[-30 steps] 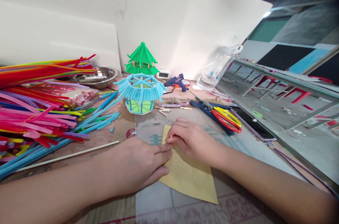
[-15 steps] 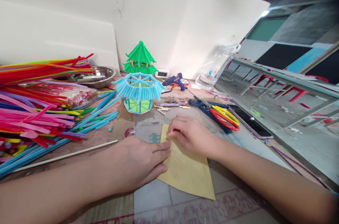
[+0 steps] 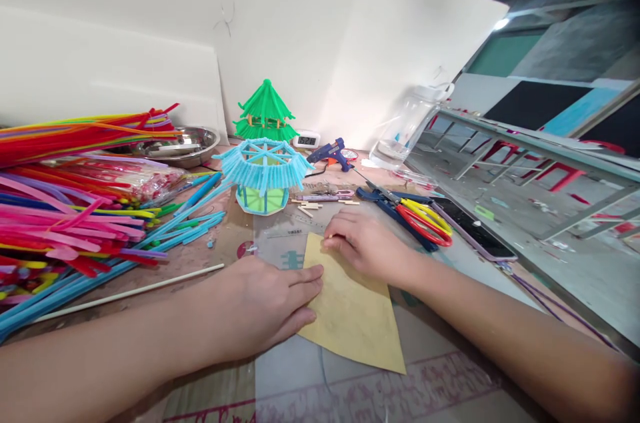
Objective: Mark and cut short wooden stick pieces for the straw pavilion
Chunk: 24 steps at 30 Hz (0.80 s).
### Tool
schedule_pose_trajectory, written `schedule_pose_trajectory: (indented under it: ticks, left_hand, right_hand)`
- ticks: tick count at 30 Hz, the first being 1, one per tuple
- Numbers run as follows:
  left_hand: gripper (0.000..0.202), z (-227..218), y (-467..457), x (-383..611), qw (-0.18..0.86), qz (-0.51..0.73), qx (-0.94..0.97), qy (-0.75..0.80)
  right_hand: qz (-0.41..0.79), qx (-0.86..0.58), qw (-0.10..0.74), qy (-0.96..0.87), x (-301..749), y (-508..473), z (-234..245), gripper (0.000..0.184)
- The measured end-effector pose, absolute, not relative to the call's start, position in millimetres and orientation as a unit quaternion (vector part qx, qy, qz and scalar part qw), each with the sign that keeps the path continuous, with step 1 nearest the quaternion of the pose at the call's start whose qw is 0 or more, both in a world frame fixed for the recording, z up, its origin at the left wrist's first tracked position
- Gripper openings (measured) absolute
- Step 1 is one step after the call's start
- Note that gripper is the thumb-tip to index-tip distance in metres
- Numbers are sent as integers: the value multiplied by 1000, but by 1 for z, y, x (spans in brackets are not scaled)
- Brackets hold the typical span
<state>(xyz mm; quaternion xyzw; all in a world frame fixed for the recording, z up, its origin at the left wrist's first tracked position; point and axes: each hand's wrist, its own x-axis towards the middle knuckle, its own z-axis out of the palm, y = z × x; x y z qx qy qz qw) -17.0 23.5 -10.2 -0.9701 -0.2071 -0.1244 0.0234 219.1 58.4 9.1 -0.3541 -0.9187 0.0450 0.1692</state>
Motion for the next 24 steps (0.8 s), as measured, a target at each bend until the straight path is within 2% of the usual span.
schedule_pose_trajectory:
  ticks: [8,11,15,17,19,21,24]
  left_hand:
    - [35,-8,24,-17,22,-122,-971,-206]
    - [34,-8,24,-18,22,-119,-971,-208]
    - [36,-8,23,-18,12,-126,-970,-207]
    - [36,-7,24,-18,9,-129,-970,-206]
    - [36,-7,24,-17,7,-129,-970,-206]
    - [36,-5,25,-16,2,-126,-970,-207]
    - [36,-4,25,-15,-5,-118,-970,-212]
  right_hand:
    - [28,-353,177,-918,219,56,10,13]
    - [56,-325,167,-929,219,56,9,13]
    - [52,-378,198,-903,222,64,10,14]
    - [185,-407,258,-856,222,66,12,12]
    - [405,-388,351,-750,219,64,15,15]
    - [586,-325,409,-619,215,60,17,23]
    - [694,-267,414,-525,209,54,19,24]
